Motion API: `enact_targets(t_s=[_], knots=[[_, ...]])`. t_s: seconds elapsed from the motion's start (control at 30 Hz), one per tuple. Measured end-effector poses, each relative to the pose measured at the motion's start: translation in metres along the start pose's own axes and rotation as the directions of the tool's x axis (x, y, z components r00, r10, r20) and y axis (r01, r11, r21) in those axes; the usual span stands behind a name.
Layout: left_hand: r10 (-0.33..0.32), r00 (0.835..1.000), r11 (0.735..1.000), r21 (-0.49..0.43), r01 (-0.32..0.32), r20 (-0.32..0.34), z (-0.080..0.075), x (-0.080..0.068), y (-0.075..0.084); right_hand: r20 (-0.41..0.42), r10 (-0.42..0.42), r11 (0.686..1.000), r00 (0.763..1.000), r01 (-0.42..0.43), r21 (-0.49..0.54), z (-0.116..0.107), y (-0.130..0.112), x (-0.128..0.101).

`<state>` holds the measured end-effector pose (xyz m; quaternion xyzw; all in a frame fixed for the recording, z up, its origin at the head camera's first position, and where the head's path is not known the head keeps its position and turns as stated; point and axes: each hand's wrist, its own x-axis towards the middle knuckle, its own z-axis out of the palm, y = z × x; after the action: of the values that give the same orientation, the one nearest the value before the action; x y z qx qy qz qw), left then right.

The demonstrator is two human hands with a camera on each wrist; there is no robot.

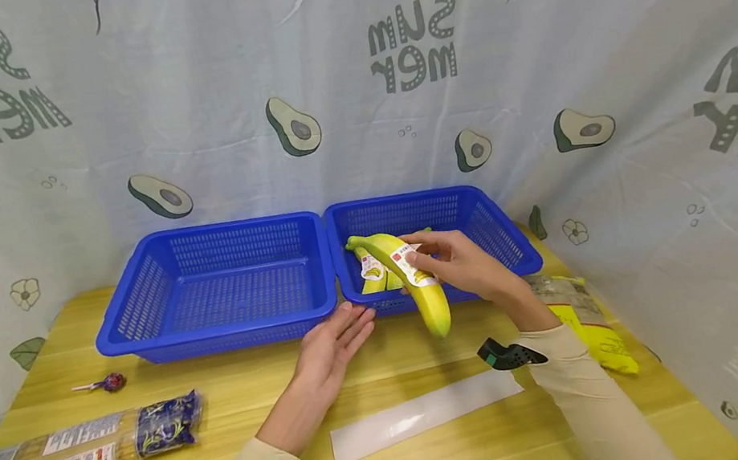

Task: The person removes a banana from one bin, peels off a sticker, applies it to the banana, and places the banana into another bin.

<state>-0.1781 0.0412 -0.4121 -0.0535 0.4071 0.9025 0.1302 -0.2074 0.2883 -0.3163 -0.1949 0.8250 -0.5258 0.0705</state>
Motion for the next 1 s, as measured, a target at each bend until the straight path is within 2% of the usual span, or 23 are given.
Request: enact_targets(t_s=[0.2,0.4,0.57,0.83,1.0], knots=[[-0.011,0.999,0.995,-0.098,0.007,-0.04,0.003,0.004,0.0,-0.06,0.0,0.994,0.998,-0.006,-0.105,-0.017,-0.004,0.008],[-0.032,0.995,0.988,-0.153,0.018,-0.09,0.007,0.006,0.0,-0.073,0.011,0.992,0.997,-0.02,-0.123,-0.03,0.0,0.015],[-0.044,0.989,0.983,-0.185,0.018,-0.138,0.013,0.011,0.0,-0.102,0.055,0.989,0.993,-0.068,-0.134,-0.045,0.007,0.021],[-0.048,0.992,0.982,-0.189,0.025,-0.118,0.013,0.013,0.0,-0.167,0.141,0.979,0.976,-0.163,-0.124,-0.061,0.015,0.032],[-0.044,0.992,0.98,-0.196,0.02,-0.117,0.012,0.012,0.001,-0.185,0.166,0.979,0.968,-0.184,-0.084,-0.067,0.022,0.036]])
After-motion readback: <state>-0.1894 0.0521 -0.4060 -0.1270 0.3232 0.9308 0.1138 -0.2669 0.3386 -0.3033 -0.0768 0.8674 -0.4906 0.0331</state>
